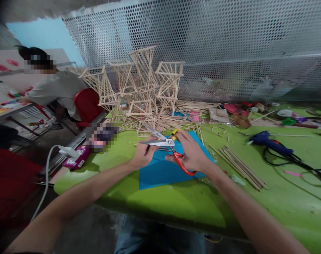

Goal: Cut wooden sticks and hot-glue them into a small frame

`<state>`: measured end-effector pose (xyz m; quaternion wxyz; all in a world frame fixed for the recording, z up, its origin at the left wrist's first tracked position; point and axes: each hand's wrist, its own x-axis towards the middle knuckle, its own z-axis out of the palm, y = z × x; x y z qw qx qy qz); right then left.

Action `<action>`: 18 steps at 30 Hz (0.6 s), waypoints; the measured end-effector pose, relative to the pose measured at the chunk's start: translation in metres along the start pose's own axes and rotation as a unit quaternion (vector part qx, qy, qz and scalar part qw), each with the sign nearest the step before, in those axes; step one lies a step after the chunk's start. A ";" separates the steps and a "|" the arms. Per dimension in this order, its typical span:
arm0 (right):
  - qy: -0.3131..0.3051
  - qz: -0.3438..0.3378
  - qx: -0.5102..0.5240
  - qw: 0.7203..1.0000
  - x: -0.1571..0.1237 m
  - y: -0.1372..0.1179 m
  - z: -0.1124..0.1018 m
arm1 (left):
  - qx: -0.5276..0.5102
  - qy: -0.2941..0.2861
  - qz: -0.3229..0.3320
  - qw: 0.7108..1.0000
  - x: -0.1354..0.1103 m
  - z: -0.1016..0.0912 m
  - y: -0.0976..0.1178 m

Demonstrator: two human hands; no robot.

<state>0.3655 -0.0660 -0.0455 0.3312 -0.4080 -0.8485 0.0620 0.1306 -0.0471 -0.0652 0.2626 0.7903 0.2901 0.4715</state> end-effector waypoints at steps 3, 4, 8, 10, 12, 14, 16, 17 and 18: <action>0.001 -0.002 0.010 1.000 0.001 -0.001 -0.001 | 0.019 0.000 0.000 1.000 0.001 0.000 0.002; 0.000 -0.001 0.013 1.000 0.002 -0.002 -0.002 | 0.023 0.003 0.005 1.000 0.002 0.000 0.003; -0.005 0.023 0.025 0.999 0.003 -0.006 -0.005 | 0.042 0.018 0.049 0.998 0.004 -0.003 0.010; 0.007 0.035 0.028 0.999 0.002 -0.009 -0.006 | 0.061 0.024 0.070 0.995 0.004 -0.006 0.014; 0.028 0.042 0.024 0.998 0.001 -0.013 -0.007 | 0.079 0.034 0.093 0.992 0.004 -0.009 0.016; 0.045 0.043 0.008 0.998 -0.001 -0.015 -0.008 | 0.092 0.046 0.114 0.988 0.002 -0.011 0.016; 0.046 0.039 -0.005 0.998 -0.002 -0.016 -0.009 | 0.105 0.053 0.123 0.985 0.002 -0.012 0.016; 0.042 0.038 -0.008 0.998 -0.002 -0.016 -0.009 | 0.108 0.058 0.126 0.984 0.002 -0.012 0.016; 0.039 0.038 -0.010 0.998 -0.002 -0.016 -0.010 | 0.108 0.062 0.129 0.984 0.002 -0.012 0.015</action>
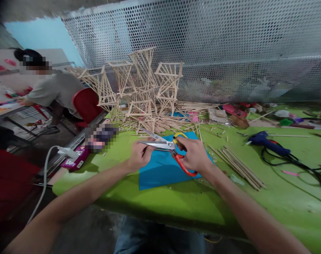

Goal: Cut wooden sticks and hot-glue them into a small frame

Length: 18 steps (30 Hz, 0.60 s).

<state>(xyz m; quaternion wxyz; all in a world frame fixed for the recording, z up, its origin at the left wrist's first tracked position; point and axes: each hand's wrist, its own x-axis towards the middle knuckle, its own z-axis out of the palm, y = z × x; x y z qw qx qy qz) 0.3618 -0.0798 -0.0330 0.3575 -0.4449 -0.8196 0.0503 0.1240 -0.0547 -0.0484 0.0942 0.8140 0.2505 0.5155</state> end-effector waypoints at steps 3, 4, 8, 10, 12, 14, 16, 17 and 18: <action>-0.014 0.004 0.006 1.000 0.000 -0.001 0.000 | -0.006 0.025 0.014 1.000 0.003 0.000 0.000; -0.019 0.007 0.011 1.000 0.001 -0.001 0.000 | -0.002 0.031 0.018 0.999 0.004 -0.001 0.000; -0.049 0.026 0.038 0.998 0.002 -0.003 0.002 | 0.031 0.026 0.023 0.999 0.008 -0.004 -0.003; -0.069 0.034 0.054 0.996 0.002 -0.002 0.004 | 0.046 0.015 0.025 0.999 0.008 -0.005 -0.007; -0.087 0.042 0.067 0.993 0.002 0.000 0.005 | 0.057 -0.001 0.017 0.998 0.008 -0.006 -0.011; -0.095 0.054 0.075 0.991 0.003 0.001 0.006 | 0.062 -0.022 -0.006 0.998 0.009 -0.007 -0.012; -0.095 0.062 0.082 0.990 0.003 0.001 0.007 | 0.056 -0.039 -0.030 0.997 0.011 -0.009 -0.012; -0.096 0.066 0.087 0.989 0.003 0.001 0.006 | 0.051 -0.043 -0.039 0.997 0.012 -0.009 -0.011; -0.099 0.068 0.095 0.988 0.003 0.001 0.006 | 0.045 -0.044 -0.047 0.997 0.012 -0.010 -0.009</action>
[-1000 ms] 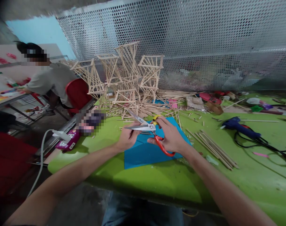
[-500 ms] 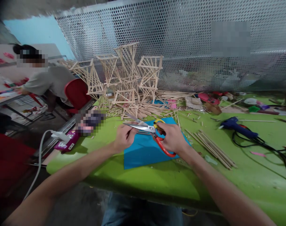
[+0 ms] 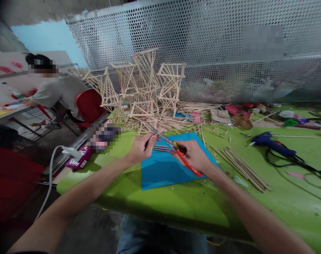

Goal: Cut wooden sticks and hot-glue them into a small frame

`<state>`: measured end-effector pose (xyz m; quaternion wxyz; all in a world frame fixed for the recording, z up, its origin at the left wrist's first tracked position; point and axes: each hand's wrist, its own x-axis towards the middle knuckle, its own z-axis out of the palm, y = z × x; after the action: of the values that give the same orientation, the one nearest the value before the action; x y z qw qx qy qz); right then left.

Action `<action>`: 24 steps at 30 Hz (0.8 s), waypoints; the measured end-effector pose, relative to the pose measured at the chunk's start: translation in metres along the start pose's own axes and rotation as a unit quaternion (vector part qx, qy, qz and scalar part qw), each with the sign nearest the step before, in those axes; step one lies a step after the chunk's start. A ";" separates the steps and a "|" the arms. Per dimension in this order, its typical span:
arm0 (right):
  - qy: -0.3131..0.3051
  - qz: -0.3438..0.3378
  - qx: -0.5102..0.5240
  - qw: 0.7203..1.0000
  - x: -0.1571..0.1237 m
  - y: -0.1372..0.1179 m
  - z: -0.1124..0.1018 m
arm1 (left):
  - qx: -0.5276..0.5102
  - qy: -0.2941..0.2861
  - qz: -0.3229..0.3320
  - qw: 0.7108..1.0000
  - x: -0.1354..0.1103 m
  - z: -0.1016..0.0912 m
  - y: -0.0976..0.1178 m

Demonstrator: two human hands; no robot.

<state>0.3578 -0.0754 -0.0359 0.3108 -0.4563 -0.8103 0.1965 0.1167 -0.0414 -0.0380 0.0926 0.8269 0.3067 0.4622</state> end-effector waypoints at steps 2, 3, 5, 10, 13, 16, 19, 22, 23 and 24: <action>-0.021 0.002 0.028 0.999 0.000 0.000 -0.002 | -0.015 0.002 -0.013 1.000 0.000 0.000 0.003; -0.036 0.003 0.046 0.998 0.001 0.001 -0.002 | -0.023 0.002 -0.018 1.000 0.000 0.001 0.004; -0.064 0.005 0.085 0.994 0.002 0.004 -0.004 | -0.037 0.004 -0.026 0.999 -0.001 0.003 0.004; -0.111 0.024 0.158 0.981 0.005 0.011 -0.006 | -0.042 0.000 -0.021 0.999 -0.001 0.008 -0.002; -0.129 0.057 0.186 0.972 0.006 0.014 -0.007 | -0.039 -0.001 -0.006 0.999 0.001 0.008 -0.007; -0.137 0.082 0.207 0.965 0.006 0.017 -0.008 | -0.040 0.003 0.012 0.999 0.003 0.008 -0.010; -0.145 0.079 0.211 0.963 0.005 0.019 -0.009 | -0.043 0.000 0.022 0.999 0.003 0.009 -0.012; -0.173 0.079 0.236 0.953 0.003 0.016 -0.012 | -0.040 0.002 0.028 0.999 0.002 0.009 -0.013; -0.203 0.080 0.265 0.939 0.003 0.014 -0.012 | -0.038 0.002 0.043 0.998 0.001 0.007 -0.012; -0.236 0.078 0.296 0.922 0.002 0.011 -0.013 | -0.038 0.004 0.059 0.998 0.001 0.006 -0.011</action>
<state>0.3731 -0.0678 -0.0322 0.2153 -0.3462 -0.7267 0.5529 0.1173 -0.0316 -0.0456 0.0953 0.8376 0.2405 0.4811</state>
